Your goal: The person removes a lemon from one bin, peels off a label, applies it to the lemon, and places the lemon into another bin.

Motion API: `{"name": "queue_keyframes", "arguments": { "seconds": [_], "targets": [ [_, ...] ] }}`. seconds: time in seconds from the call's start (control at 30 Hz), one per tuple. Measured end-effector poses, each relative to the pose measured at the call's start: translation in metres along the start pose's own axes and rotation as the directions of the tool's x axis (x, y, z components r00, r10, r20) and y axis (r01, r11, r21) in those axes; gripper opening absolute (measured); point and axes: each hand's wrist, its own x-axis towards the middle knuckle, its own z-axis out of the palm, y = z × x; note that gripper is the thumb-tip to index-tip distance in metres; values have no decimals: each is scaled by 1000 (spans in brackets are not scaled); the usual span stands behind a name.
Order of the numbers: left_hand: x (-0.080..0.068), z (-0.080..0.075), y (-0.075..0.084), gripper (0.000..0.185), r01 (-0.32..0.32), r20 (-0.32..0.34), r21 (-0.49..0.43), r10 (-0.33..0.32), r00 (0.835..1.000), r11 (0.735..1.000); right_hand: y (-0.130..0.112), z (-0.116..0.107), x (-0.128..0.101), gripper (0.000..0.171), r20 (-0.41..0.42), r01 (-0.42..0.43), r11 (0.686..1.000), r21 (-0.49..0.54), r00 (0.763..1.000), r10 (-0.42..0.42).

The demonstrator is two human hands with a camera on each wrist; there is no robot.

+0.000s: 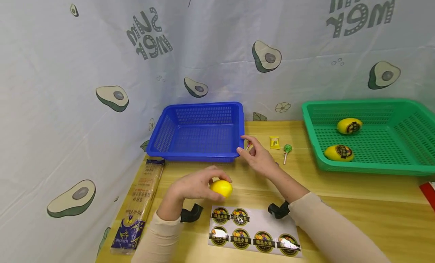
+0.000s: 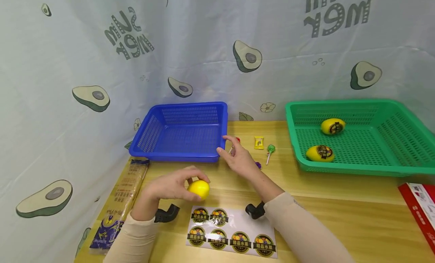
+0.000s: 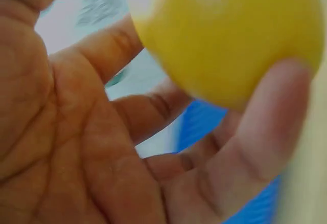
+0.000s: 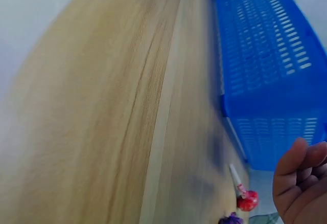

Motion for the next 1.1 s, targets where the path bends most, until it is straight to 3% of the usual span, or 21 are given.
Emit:
{"name": "queue_keyframes", "arguments": {
  "seconds": [0.13,0.23,0.5,0.7,0.8,0.9,0.97,1.1],
  "targets": [
    [22,35,0,46,28,-3,100,-28,1000,995,6,-18,-29,55,-16,5,1000,1,1000,-5],
    [40,49,5,47,47,-33,185,-42,999,982,9,-35,-55,52,-14,-5,1000,8,1000,5],
    [94,58,28,53,75,-101,358,-42,994,931,16,-72,-114,43,26,-19,1000,11,999,19],
    [117,68,37,54,120,-104,418,-84,991,900,29,-71,-134,37,111,-14,1000,-4,994,15],
    [119,73,35,57,124,-111,423,-85,990,898,32,-63,-138,34,187,-23,999,23,982,19],
    [111,72,34,63,125,-138,401,-76,988,908,31,-51,-137,31,277,-20,999,44,961,7],
    [100,70,34,64,135,-178,374,-72,981,918,31,-42,-135,30,343,-14,998,57,939,-6],
    [64,68,34,49,189,-242,341,-109,964,921,34,-30,-133,29,464,-2,998,63,885,-28]
  ]
}}
